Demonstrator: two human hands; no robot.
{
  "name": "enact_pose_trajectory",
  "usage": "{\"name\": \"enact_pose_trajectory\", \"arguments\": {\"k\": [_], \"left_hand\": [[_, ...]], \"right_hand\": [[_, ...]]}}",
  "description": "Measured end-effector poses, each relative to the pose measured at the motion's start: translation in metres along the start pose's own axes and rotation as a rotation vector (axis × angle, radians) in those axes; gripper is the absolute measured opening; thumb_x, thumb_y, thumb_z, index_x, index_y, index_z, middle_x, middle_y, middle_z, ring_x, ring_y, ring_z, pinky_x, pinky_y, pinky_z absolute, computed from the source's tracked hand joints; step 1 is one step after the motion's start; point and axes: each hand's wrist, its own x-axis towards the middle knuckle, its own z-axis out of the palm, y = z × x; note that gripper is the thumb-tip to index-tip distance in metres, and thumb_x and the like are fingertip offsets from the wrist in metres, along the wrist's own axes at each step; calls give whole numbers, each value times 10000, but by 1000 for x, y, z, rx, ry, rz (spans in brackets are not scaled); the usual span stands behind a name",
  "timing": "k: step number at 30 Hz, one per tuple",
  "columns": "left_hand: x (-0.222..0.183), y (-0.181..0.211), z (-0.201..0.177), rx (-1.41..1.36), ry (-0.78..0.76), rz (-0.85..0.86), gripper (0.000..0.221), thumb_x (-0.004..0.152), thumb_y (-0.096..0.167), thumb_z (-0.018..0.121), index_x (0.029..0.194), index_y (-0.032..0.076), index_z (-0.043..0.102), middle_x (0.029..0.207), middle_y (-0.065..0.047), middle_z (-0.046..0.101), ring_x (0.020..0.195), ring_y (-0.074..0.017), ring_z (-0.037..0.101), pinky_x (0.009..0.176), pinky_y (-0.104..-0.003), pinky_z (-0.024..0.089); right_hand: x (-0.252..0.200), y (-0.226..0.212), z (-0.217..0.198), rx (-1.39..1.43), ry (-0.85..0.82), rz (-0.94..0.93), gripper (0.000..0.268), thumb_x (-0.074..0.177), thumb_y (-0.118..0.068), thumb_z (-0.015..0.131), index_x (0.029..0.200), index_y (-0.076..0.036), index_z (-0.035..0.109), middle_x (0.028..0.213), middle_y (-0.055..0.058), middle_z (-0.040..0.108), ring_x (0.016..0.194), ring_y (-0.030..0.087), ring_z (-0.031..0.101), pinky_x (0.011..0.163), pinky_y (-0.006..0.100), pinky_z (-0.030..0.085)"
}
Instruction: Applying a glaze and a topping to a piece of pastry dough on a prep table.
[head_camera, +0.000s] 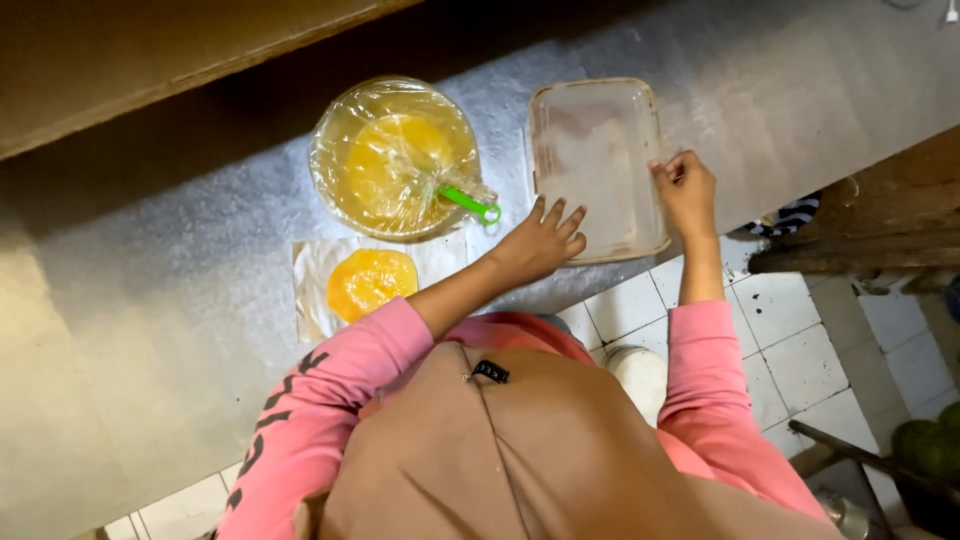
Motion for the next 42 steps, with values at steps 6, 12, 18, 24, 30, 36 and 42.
{"name": "enact_pose_trajectory", "arguments": {"k": [6,12,18,24,30,36,42], "left_hand": [[1,1,11,-46,-262,-53,481,793,193,744,1239,157,566,1421,-250,552,1292,-542,515,982,-748,382],[-7,1,-7,-47,-231,-86,607,749,238,821,1272,163,523,1461,-219,501,1310,-511,505,1005,-722,407],[-17,-3,-14,-66,-88,-167,732,692,467,835,1252,130,505,1455,-201,429,1293,-489,513,999,-679,451],[-21,-4,9,-165,114,-297,549,761,515,750,1065,103,551,1408,-216,439,1198,-511,598,859,-538,598],[-27,-13,-9,-398,189,-350,243,928,277,612,1064,99,519,1461,-185,437,1142,-466,636,824,-513,617],[-19,-12,-107,-890,281,-739,325,1057,232,357,1241,16,515,1380,-198,459,1060,-537,633,866,-610,570],[-57,-2,-116,-1450,732,-997,429,1104,275,337,1429,6,413,1487,-188,489,1201,-374,636,843,-401,615]], "right_hand": [[-6,-1,0,40,-105,149,361,1000,-379,798,886,-75,640,728,106,643,694,283,655,604,400,503],[-9,-54,-29,305,-147,213,321,1004,-341,779,866,-114,599,664,6,504,612,133,517,517,276,386],[-13,-130,-58,681,-279,275,67,1023,-163,639,994,-108,613,670,-17,524,509,63,545,394,206,451],[-29,-148,-39,857,-255,176,133,1069,-232,549,1109,-111,587,775,64,556,531,94,559,372,198,442],[-51,-119,-31,47,192,-160,530,891,-93,783,1345,-29,518,1179,215,473,1088,431,537,917,513,488],[-72,-71,-21,-64,-239,344,865,954,-284,723,1610,-99,191,1316,448,547,1250,606,534,1086,655,409],[-84,-8,1,148,26,382,454,995,-143,607,1374,-94,362,1012,346,618,910,493,623,765,562,478]]}}
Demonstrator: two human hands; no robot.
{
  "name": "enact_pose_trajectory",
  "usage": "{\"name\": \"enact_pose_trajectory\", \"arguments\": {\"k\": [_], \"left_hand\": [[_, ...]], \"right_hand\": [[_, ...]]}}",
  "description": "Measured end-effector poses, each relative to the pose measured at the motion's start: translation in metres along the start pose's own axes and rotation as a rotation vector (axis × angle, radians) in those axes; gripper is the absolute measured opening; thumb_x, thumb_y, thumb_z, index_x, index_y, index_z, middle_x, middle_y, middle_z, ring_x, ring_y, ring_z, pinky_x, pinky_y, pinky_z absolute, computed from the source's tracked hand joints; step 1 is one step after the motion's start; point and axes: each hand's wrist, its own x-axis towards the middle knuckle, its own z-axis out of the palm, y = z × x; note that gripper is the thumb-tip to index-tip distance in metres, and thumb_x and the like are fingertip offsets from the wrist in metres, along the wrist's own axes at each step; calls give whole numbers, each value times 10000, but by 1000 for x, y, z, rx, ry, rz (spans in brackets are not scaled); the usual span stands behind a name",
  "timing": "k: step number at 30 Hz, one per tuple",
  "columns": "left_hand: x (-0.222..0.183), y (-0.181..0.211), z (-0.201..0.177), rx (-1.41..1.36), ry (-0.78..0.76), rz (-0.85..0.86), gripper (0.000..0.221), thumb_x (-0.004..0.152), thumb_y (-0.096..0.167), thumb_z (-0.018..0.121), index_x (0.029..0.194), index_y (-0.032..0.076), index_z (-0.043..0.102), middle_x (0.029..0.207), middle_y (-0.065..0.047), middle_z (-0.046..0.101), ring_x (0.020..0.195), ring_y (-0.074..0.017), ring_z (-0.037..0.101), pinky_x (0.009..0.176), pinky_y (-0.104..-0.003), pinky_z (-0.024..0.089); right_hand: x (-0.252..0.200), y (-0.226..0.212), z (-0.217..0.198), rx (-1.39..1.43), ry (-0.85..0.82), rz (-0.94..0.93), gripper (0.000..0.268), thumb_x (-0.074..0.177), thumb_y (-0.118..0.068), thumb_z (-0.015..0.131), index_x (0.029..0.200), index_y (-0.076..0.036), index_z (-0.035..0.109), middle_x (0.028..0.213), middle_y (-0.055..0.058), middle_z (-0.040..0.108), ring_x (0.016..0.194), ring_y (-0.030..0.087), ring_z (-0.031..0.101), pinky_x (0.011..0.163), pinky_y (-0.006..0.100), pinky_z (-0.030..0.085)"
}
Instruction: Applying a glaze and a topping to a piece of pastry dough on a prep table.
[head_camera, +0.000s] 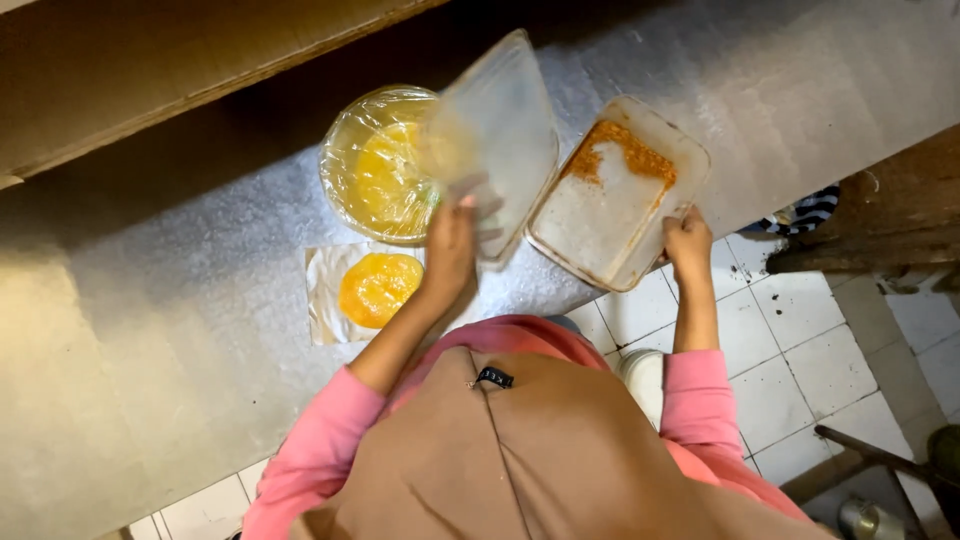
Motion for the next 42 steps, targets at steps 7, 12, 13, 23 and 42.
{"name": "enact_pose_trajectory", "arguments": {"k": [7,12,13,23,42], "left_hand": [[-70,71,-101,-138,439,-28,455,1057,320,309,1292,-26,488,1370,-142,579,1061,-321,721,772,-335,622],[-114,40,-205,-166,697,127,461,1041,405,378,1276,16,455,1292,-135,604,1042,-300,723,887,-370,609],[-122,33,-225,-140,755,155,503,1018,462,409,1267,27,446,1311,-121,604,1052,-303,727,890,-352,620],[-189,-89,-362,-606,1019,-21,738,940,564,358,1149,-131,494,982,-261,661,877,-399,727,862,-556,665],[-204,34,-237,-50,361,419,1325,698,300,929,1621,331,-22,1649,-109,283,1531,-373,268,1276,-570,257]], "right_hand": [[6,-44,-70,30,7,-74,203,1021,-237,643,943,-82,748,643,94,566,624,249,553,617,375,463],[7,-86,-118,-86,-132,-317,446,944,-37,563,1366,20,695,772,51,571,580,145,409,513,269,332],[5,-97,-122,-90,-235,-322,453,959,-40,553,1391,-33,689,735,-7,483,580,118,339,506,257,267],[-49,-209,-120,-112,-309,-804,363,1048,111,609,1388,184,714,847,111,598,608,132,368,515,269,275],[-222,-435,125,404,-717,-1512,402,958,150,628,1352,160,710,757,95,549,583,153,323,532,296,296]]}}
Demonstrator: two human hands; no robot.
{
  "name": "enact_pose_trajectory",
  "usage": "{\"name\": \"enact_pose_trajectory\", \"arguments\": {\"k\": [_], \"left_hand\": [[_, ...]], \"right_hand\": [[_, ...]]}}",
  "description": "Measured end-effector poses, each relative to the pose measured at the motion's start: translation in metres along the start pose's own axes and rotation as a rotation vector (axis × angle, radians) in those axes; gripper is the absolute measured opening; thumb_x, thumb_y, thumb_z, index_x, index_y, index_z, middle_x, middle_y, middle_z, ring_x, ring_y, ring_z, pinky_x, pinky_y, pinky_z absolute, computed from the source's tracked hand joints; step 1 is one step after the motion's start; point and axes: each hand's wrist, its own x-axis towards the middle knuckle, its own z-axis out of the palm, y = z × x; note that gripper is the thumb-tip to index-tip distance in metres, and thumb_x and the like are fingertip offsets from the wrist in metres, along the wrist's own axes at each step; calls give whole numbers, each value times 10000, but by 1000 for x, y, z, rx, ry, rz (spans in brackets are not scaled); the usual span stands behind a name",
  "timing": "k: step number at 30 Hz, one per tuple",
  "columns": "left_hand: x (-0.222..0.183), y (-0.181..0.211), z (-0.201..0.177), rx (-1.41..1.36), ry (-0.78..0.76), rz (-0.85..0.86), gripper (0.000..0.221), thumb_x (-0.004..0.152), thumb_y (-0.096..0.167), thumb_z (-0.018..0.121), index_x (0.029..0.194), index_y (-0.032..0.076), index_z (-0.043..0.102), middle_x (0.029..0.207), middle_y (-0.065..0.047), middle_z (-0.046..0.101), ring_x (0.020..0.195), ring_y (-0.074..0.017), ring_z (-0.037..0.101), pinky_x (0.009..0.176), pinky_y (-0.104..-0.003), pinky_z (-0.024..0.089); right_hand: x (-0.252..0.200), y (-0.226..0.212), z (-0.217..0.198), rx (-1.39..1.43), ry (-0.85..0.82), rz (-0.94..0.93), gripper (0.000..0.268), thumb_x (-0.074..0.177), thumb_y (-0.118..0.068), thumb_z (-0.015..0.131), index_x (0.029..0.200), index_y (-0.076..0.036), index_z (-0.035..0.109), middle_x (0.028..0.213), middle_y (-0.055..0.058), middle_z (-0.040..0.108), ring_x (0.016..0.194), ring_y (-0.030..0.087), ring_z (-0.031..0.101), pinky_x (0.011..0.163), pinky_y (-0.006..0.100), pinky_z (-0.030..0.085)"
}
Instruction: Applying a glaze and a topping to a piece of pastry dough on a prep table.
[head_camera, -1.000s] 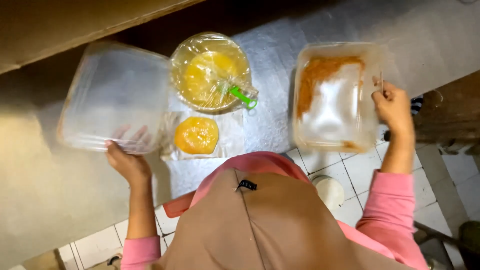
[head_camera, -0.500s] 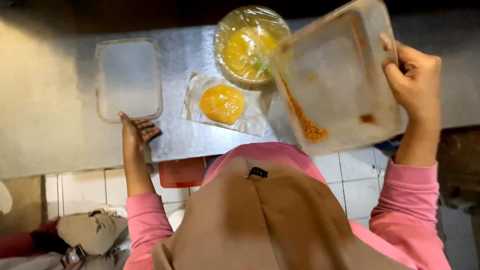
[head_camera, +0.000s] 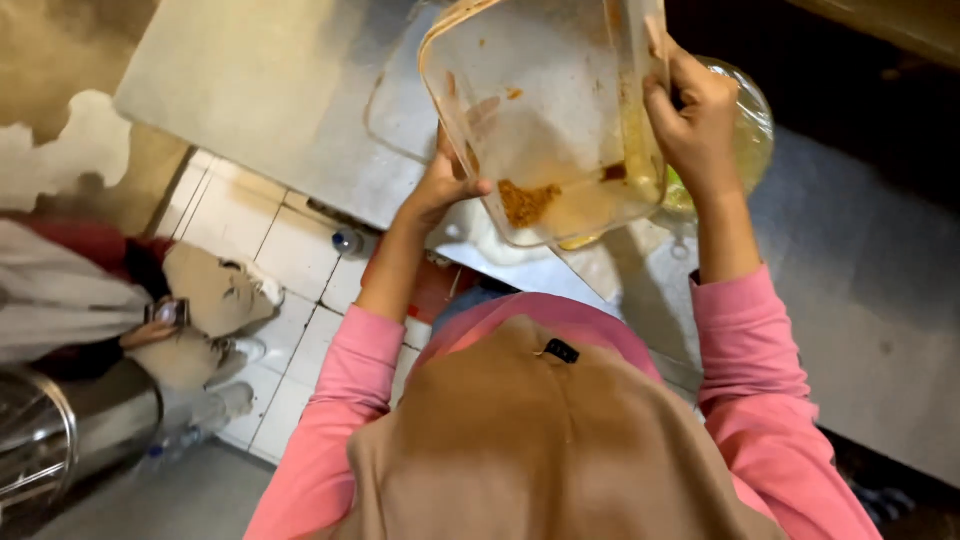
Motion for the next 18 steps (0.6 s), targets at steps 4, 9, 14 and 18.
{"name": "enact_pose_trajectory", "arguments": {"k": [4,9,14,18], "left_hand": [[-12,4,8,-252,281,121,937,820,5,738,1608,185,264,1440,-84,527,1363,-276,476,1204,-420,382],[-27,-9,2,-221,499,167,815,832,37,710,1549,77,326,1417,-118,527,1384,-291,472,1185,-410,346],[-29,-41,11,-189,619,295,865,872,106,813,1555,150,283,1372,-85,475,1312,-223,493,1131,-410,454],[-26,-45,25,-112,692,365,877,855,102,843,1539,165,296,1381,-75,458,1310,-207,479,1149,-389,394]], "right_hand": [[21,-8,28,31,-99,-121,259,953,140,683,1210,174,689,861,148,579,663,227,441,621,333,404],[-2,-55,53,-85,-46,-189,542,946,29,789,1424,14,532,1114,156,578,972,292,554,944,410,466],[-38,-71,89,134,-559,-123,387,962,-74,663,1309,86,600,1174,346,656,1068,560,622,946,607,492],[-56,-56,107,-232,-780,-42,458,921,-114,661,1368,-31,609,1233,282,670,1105,476,673,970,532,513]]}}
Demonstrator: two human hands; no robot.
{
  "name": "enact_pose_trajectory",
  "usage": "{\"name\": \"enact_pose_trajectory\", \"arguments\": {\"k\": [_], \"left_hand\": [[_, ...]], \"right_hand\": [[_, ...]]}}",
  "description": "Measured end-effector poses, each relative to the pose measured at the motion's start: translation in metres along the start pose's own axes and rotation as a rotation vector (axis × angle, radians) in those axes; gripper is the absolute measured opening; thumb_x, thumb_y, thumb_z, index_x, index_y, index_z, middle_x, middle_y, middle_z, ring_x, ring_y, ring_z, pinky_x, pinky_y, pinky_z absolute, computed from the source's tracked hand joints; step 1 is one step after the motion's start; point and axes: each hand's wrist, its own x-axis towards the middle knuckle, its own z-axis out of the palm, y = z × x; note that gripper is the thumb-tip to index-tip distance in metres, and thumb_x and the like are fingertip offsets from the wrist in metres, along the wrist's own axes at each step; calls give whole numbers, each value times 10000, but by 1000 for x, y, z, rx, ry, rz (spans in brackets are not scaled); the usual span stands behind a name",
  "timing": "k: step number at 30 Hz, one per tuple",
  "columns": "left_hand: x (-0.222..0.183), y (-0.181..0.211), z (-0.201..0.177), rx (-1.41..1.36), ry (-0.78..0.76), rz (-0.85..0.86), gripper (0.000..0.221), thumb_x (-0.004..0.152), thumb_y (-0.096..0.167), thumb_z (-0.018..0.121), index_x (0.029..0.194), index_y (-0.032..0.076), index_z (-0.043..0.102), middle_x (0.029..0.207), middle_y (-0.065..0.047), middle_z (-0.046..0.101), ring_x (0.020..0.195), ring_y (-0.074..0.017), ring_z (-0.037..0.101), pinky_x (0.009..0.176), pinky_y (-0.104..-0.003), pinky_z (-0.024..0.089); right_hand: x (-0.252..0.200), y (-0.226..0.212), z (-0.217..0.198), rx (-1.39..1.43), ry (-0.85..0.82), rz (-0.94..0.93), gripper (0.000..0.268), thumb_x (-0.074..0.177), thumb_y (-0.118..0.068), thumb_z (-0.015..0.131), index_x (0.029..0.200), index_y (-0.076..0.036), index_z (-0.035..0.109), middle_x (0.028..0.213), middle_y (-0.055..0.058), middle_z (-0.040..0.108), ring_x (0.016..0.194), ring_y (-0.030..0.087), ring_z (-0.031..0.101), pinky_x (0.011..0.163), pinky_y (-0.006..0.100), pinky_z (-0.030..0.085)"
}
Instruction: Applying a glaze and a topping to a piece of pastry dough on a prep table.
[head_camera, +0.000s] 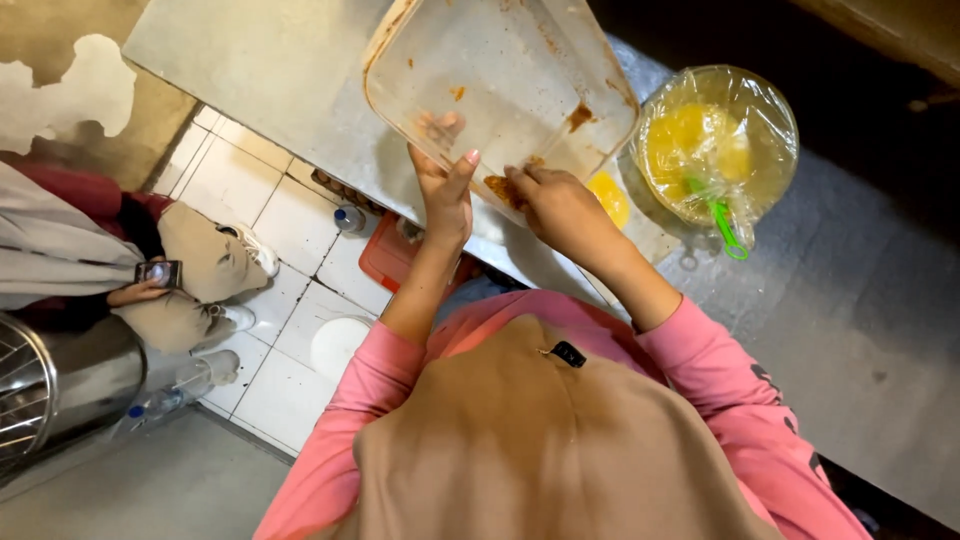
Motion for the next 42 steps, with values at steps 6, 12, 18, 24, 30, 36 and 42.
{"name": "enact_pose_trajectory", "arguments": {"k": [6,12,18,24,30,36,42], "left_hand": [[-9,7,23,28,50,-1,820,865,101,838,1501,167,325,1381,-64,454,1326,-194,453,1145,-387,379],[-10,-16,14,51,103,-8,830,872,118,849,1502,167,310,1378,-63,461,1328,-197,463,1141,-381,378],[-6,-19,11,17,187,-21,704,901,67,823,1429,175,371,1318,-46,497,1271,-177,523,1069,-334,440],[-11,-27,3,21,261,-69,725,902,37,820,1435,175,348,1314,-57,487,1268,-186,531,1057,-344,482],[-13,-17,-21,60,280,-131,700,895,68,793,1421,158,339,1347,-88,477,1278,-217,502,1073,-355,441],[-4,-5,-58,75,365,-108,642,934,111,773,1399,160,333,1332,-86,480,1216,-219,517,1016,-368,468],[2,4,-84,110,486,-70,658,959,167,834,1409,200,356,1357,-74,482,1235,-223,545,1034,-440,541]], "right_hand": [[0,-12,-13,64,-123,43,393,975,-19,529,1329,-139,651,1269,231,667,1132,456,670,901,528,564],[12,10,3,10,-182,-38,288,964,-44,562,1201,-140,695,1106,167,692,1025,426,687,825,516,594],[33,47,15,28,-283,-170,164,890,-92,638,1036,-117,707,927,140,699,920,411,712,787,521,589],[36,68,-2,321,-280,-7,210,837,-118,680,1042,-93,721,933,174,739,931,431,718,828,537,557],[20,90,-14,851,-148,203,258,854,10,671,1094,-51,742,933,111,739,806,205,712,779,325,586],[-11,112,-14,962,-41,403,188,884,5,713,1069,-22,737,888,83,722,768,155,701,736,261,590],[-23,159,49,430,-27,377,210,822,-175,788,1031,-192,774,874,21,770,796,204,756,780,339,591]]}}
